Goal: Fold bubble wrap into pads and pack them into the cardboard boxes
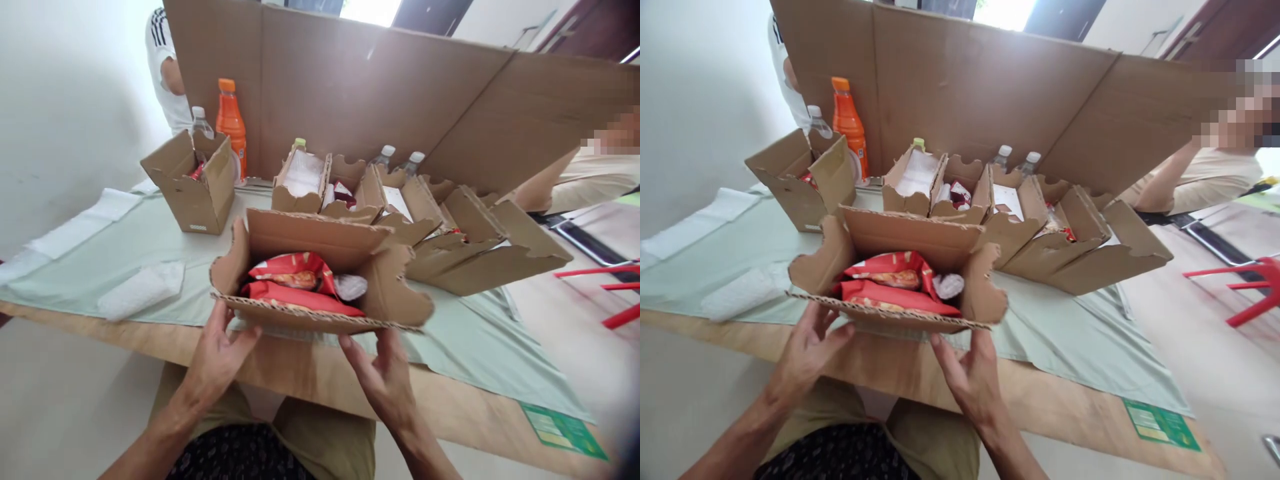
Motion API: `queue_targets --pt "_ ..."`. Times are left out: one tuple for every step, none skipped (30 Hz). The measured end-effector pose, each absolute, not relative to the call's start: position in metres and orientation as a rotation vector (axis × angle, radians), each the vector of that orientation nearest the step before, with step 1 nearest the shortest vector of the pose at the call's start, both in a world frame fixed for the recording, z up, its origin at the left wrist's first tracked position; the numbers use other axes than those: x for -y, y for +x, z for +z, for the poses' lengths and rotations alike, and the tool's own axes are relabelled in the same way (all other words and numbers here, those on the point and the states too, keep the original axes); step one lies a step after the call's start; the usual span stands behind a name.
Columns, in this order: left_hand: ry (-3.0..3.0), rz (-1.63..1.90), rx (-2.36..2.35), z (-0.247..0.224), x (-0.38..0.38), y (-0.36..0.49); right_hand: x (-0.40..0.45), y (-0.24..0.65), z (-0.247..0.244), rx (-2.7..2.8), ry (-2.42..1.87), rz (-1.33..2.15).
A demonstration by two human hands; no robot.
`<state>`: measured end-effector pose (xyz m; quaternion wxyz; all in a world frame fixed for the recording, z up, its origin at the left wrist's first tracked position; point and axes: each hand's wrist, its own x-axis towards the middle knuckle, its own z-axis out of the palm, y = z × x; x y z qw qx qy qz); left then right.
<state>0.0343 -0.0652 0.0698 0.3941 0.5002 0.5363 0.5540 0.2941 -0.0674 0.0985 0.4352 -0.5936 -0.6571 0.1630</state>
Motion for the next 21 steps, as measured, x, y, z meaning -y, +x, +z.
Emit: queue_targets --pt "1.247 1.435 -1.379 0.069 0.06 0.023 0.061 0.284 0.097 1.663 -1.456 0.436" --pt "1.225 1.464 -1.392 0.07 0.053 0.013 0.053 0.275 0.096 1.685 -1.433 0.47" --pt "1.205 1.492 -1.406 0.071 0.046 0.004 0.045 0.266 0.095 1.705 -1.405 0.503" --pt "1.188 1.517 -1.419 0.072 0.038 -0.003 0.036 0.258 0.095 1.723 -1.373 0.536" --pt "1.176 1.543 -1.43 0.072 0.031 -0.009 0.029 0.252 0.093 1.742 -1.339 0.566" --pt "1.174 1.566 -1.436 0.072 0.026 -0.014 0.023 0.247 0.092 1.76 -1.307 0.592" --pt "1.18 1.582 -1.44 0.071 0.022 -0.017 0.018 0.243 0.09 1.776 -1.288 0.614" --pt "1.189 1.59 -1.444 0.07 0.021 -0.02 0.014 0.24 0.088 1.788 -1.282 0.63" --pt "1.195 1.592 -1.451 0.067 0.021 -0.021 0.011 0.237 0.086 1.79 -1.287 0.641" --pt "1.198 1.588 -1.462 0.064 0.023 -0.022 0.009 0.236 0.084 1.787 -1.295 0.642" --pt "1.196 1.582 -1.479 0.061 0.026 -0.023 0.008 0.235 0.082 1.783 -1.3 0.635" --pt "1.193 1.575 -1.497 0.058 0.029 -0.023 0.008 0.234 0.079 1.778 -1.3 0.622" --pt "1.189 1.571 -1.509 0.055 0.031 -0.024 0.007 0.233 0.076 1.774 -1.293 0.607" --pt "1.185 1.57 -1.516 0.052 0.034 -0.024 0.007 0.233 0.074 1.772 -1.285 0.596" --pt "1.182 1.57 -1.519 0.049 0.036 -0.025 0.007 0.233 0.071 1.773 -1.277 0.591" --pt "1.177 1.569 -1.522 0.046 0.037 -0.025 0.007 0.234 0.067 1.775 -1.272 0.592" --pt "1.17 1.569 -1.528 0.044 0.038 -0.025 0.007 0.234 0.064 1.778 -1.271 0.595" --pt "1.162 1.569 -1.538 0.042 0.038 -0.024 0.007 0.235 0.06 1.781 -1.275 0.599" --pt "1.157 1.566 -1.551 0.039 0.038 -0.024 0.007 0.236 0.056 1.783 -1.283 0.602" --pt "1.158 1.565 -1.563 0.038 0.038 -0.024 0.007 0.237 0.052 1.786 -1.293 0.603" --pt "1.165 1.564 -1.572 0.037 0.036 -0.024 0.007 0.237 0.047 1.788 -1.3 0.598"
